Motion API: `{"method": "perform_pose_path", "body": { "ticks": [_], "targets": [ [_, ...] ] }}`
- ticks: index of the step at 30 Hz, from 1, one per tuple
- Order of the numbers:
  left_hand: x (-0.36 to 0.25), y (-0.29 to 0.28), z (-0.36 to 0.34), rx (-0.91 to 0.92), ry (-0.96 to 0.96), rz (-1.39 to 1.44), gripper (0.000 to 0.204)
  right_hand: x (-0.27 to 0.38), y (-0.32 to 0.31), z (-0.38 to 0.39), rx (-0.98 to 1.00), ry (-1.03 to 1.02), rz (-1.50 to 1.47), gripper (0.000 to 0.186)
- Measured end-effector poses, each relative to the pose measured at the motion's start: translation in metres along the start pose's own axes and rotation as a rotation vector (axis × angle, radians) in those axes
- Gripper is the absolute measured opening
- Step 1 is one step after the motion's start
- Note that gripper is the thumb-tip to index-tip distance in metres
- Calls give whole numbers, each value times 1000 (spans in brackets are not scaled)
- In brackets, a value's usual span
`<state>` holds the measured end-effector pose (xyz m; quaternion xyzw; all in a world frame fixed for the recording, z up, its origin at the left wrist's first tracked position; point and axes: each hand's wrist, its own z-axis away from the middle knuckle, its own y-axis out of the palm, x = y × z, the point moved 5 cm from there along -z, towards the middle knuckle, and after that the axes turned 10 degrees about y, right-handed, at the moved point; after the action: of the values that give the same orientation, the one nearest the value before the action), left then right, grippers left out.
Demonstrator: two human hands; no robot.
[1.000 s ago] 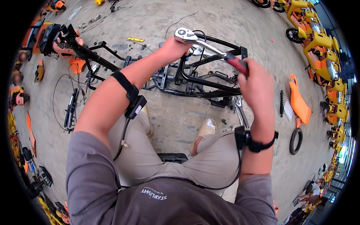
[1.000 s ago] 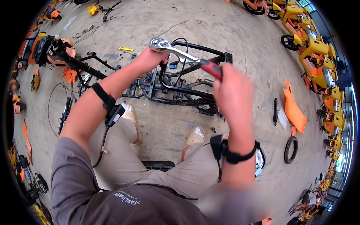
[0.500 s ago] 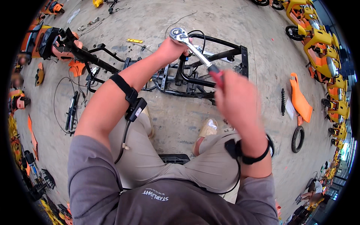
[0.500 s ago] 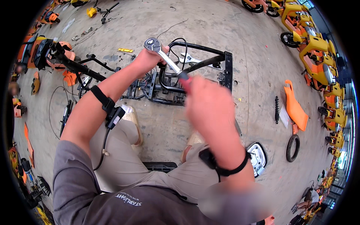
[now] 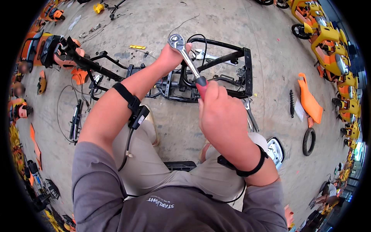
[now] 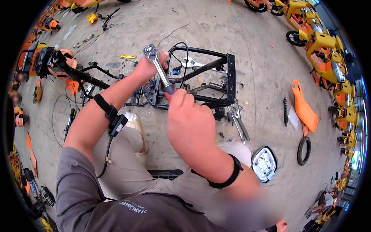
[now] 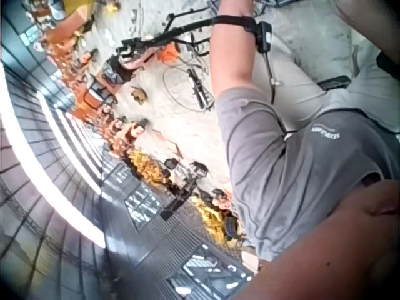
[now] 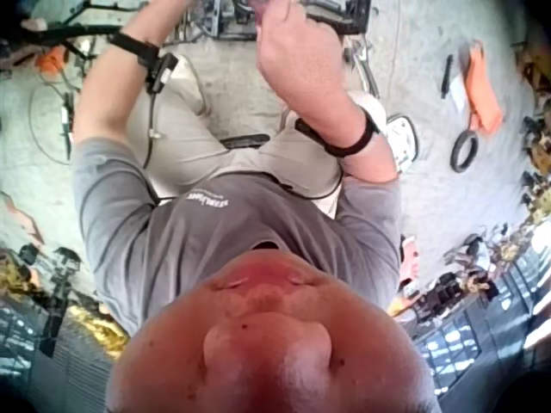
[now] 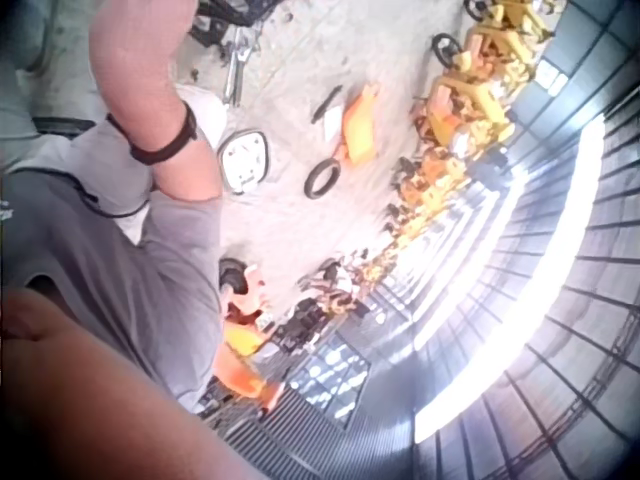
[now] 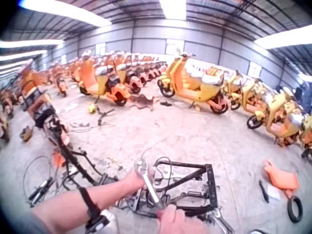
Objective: The person assembles components onto a motorcycle frame, using a socket wrench to tighten bolts and a screwdriver to adjust wiring. They pick up a bolt and washer, thread them into a mounting hole by hand, and then use a socket wrench to tighten the fastener until secure.
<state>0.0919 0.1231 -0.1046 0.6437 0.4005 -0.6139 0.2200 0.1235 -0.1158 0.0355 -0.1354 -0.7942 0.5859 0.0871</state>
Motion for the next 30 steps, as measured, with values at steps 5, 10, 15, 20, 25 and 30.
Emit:
{"method": "perform_pose_path", "body": {
  "ticks": [5, 10, 15, 20, 25, 30],
  "targets": [
    [-27, -4, 4, -136, -35, 28, 37, -17, -1, -15, -49, 28, -70, 14],
    [-25, 1, -1, -42, -59, 150, 28, -88, 10, -57, -160, 97, -130, 13],
    [-7, -6, -4, 14, -29, 97, 10, -82, 26, -59, -57, 107, -67, 11],
    [-23, 3, 1, -168, -3, 9, 27, -17, 6, -9, -43, 57, -87, 12],
    [-19, -4, 3, -216, 27, -80, 28, -26, 6, -19, 28, 113, -172, 13],
    [-29, 8, 1, -111, -86, 123, 7, -103, 13, -56, -175, 203, -167, 18]
  ]
}}
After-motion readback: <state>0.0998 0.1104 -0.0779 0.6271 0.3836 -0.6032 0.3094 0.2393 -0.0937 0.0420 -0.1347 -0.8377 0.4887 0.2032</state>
